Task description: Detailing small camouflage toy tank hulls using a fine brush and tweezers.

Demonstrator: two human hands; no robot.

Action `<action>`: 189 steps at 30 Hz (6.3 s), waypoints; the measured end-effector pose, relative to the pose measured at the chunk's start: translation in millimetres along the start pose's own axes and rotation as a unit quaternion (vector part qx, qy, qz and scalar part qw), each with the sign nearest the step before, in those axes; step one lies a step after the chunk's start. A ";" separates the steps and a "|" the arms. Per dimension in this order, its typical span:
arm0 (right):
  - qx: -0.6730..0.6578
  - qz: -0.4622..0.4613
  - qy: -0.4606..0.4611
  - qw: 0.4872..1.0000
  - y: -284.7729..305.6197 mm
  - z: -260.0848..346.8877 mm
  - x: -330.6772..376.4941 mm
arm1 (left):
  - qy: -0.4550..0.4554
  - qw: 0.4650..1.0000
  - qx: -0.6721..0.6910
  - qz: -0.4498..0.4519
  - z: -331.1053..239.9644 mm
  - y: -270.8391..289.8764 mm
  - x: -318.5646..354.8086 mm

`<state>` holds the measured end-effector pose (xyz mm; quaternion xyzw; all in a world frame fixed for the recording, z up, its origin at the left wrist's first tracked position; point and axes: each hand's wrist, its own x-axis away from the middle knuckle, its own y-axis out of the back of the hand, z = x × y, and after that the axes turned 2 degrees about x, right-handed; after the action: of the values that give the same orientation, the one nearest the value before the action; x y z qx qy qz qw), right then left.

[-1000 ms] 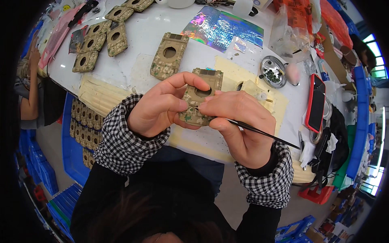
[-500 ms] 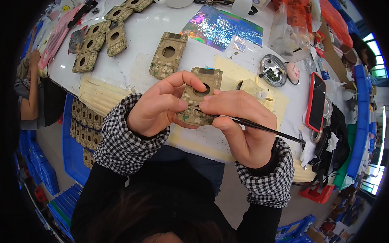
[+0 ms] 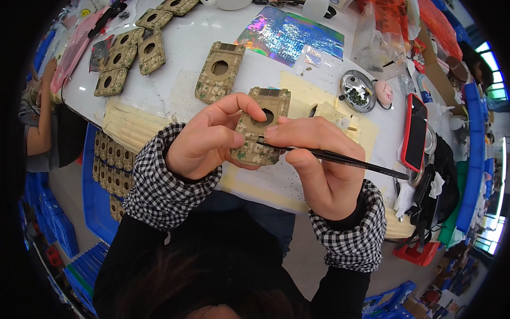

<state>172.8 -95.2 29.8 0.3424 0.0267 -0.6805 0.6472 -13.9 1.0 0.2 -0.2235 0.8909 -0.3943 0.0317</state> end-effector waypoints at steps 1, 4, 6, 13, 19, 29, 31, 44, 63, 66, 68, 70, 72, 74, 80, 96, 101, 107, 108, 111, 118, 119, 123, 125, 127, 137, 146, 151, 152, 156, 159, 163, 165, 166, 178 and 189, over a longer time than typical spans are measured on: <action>0.000 -0.001 0.000 1.000 0.1 0.2 0.2 | 0.001 1.000 -0.003 0.000 -0.2 -0.4 0.0; -0.015 -0.016 0.008 1.000 -0.6 1.3 -0.2 | -0.002 1.000 -0.012 0.000 1.2 0.9 -0.4; -0.040 -0.061 -0.009 0.997 -2.8 4.8 3.5 | -0.001 1.000 -0.010 0.002 1.7 1.6 -0.5; 0.027 -0.138 -0.021 0.990 5.9 10.3 5.7 | 0.004 0.999 0.032 -0.004 -3.9 -1.0 -2.6; 0.028 -0.163 -0.058 0.984 7.4 10.8 6.1 | -0.014 0.994 0.103 0.031 -2.6 4.1 -2.1; 0.108 -0.212 -0.053 0.970 20.3 16.7 9.1 | -0.019 0.992 0.119 0.042 -2.2 6.5 -2.9; 0.123 -0.250 -0.031 0.960 25.8 19.1 9.4 | -0.016 0.990 0.135 0.045 -2.5 4.4 -3.5; 0.415 -0.113 -0.057 0.901 50.8 1.5 23.1 | -0.010 0.996 0.080 0.024 -3.4 0.7 -1.6; 0.223 -0.109 -0.004 0.969 10.8 32.7 3.6 | 0.008 0.999 -0.050 -0.001 -4.4 -9.2 3.2; 0.178 -0.090 -0.013 0.980 1.1 21.9 2.8 | 0.027 0.999 -0.025 0.032 -7.9 -7.3 4.2; 0.154 -0.099 -0.022 0.983 -2.0 15.8 5.2 | 0.027 0.999 -0.022 0.036 -8.0 -7.5 3.8; 0.129 -0.113 -0.036 0.984 -4.4 12.5 6.8 | 0.019 0.999 -0.021 0.028 -7.0 -8.1 4.1; 0.118 -0.113 -0.048 0.985 -5.2 12.1 6.3 | 0.009 1.000 -0.022 0.013 -5.2 -9.2 3.9; 0.119 -0.111 -0.050 0.985 -5.3 11.4 6.4 | 0.009 1.000 -0.021 0.012 -4.3 -8.8 3.4; 0.141 -0.100 -0.035 0.984 -5.8 11.3 3.8 | 0.009 1.000 -0.028 0.009 -5.1 -8.7 4.6; 0.130 -0.102 -0.037 0.986 -4.5 10.8 4.9 | 0.005 0.999 -0.032 0.009 -4.2 -8.5 3.6; 0.105 -0.169 -0.055 0.979 7.3 14.1 10.1 | 0.000 0.999 -0.039 0.011 -3.4 -8.8 2.7; 0.423 -0.219 -0.013 0.879 26.7 5.1 9.3 | -0.008 0.999 -0.046 0.015 -2.0 -6.5 3.3; 0.436 -0.219 -0.009 0.873 28.8 4.3 9.3 | -0.008 0.999 -0.045 0.019 -1.9 -6.6 2.9; 0.465 -0.217 0.000 0.858 33.6 1.5 10.7 | -0.006 0.999 -0.044 0.024 -1.9 -6.5 1.7; 0.469 -0.144 -0.045 0.870 32.2 -3.7 16.1 | -0.001 0.998 -0.059 0.010 -1.0 -6.1 1.1; 0.469 -0.139 -0.048 0.871 32.8 -3.9 16.9 | -0.003 0.998 -0.062 0.004 -1.2 -6.5 2.4; 0.439 -0.188 -0.100 0.873 50.5 3.2 21.0 | 0.001 0.998 -0.067 0.005 -3.3 -6.6 2.2; 0.427 -0.222 -0.123 0.868 70.7 2.3 26.4 | 0.001 0.998 -0.067 0.006 -3.8 -7.3 2.7; 0.448 -0.225 -0.145 0.853 96.0 0.3 33.0 | 0.001 0.998 -0.068 0.006 -4.0 -8.2 2.9; 0.662 -0.100 -0.323 0.669 168.2 -57.6 70.9 | -0.020 0.998 -0.063 0.010 -1.0 -7.9 1.9; 0.657 -0.120 -0.353 0.655 185.1 -75.6 68.4 | -0.025 0.997 -0.069 0.022 0.7 -5.7 4.0; 0.654 -0.116 -0.335 0.668 189.8 -80.0 69.4 | -0.023 0.997 -0.075 0.025 0.1 -5.2 4.1; 0.650 -0.119 -0.337 0.671 188.0 -78.0 68.4 | -0.024 0.997 -0.075 0.026 0.4 -4.9 3.6; 0.607 -0.138 -0.341 0.704 185.2 -64.6 67.8 | -0.023 0.997 -0.066 0.017 1.3 -4.7 3.2; 0.627 -0.232 -0.278 0.690 188.7 -45.1 71.9 | -0.019 0.997 -0.070 0.010 1.7 -6.8 2.2; 0.577 -0.353 -0.152 0.721 166.3 -4.2 74.0 | -0.011 0.997 -0.075 0.005 1.3 -5.9 1.5; 0.506 -0.400 -0.120 0.755 157.3 2.6 85.1 | -0.010 0.997 -0.080 0.001 2.1 -5.9 1.2; 0.483 -0.417 -0.098 0.764 152.7 5.0 89.3 | -0.009 0.997 -0.077 0.001 2.8 -5.3 0.8; 0.446 -0.250 -0.179 0.841 199.6 -34.4 88.7 | -0.008 0.998 -0.069 0.011 3.1 -6.3 -2.9; 0.485 -0.213 -0.183 0.828 210.7 -71.1 89.1 | -0.016 0.997 -0.073 0.005 3.0 -8.4 -0.3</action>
<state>399.4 -171.9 16.6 0.4669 -0.3536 -0.7774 0.2294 -9.7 -5.9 4.1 -0.2272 0.9176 -0.3248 0.0312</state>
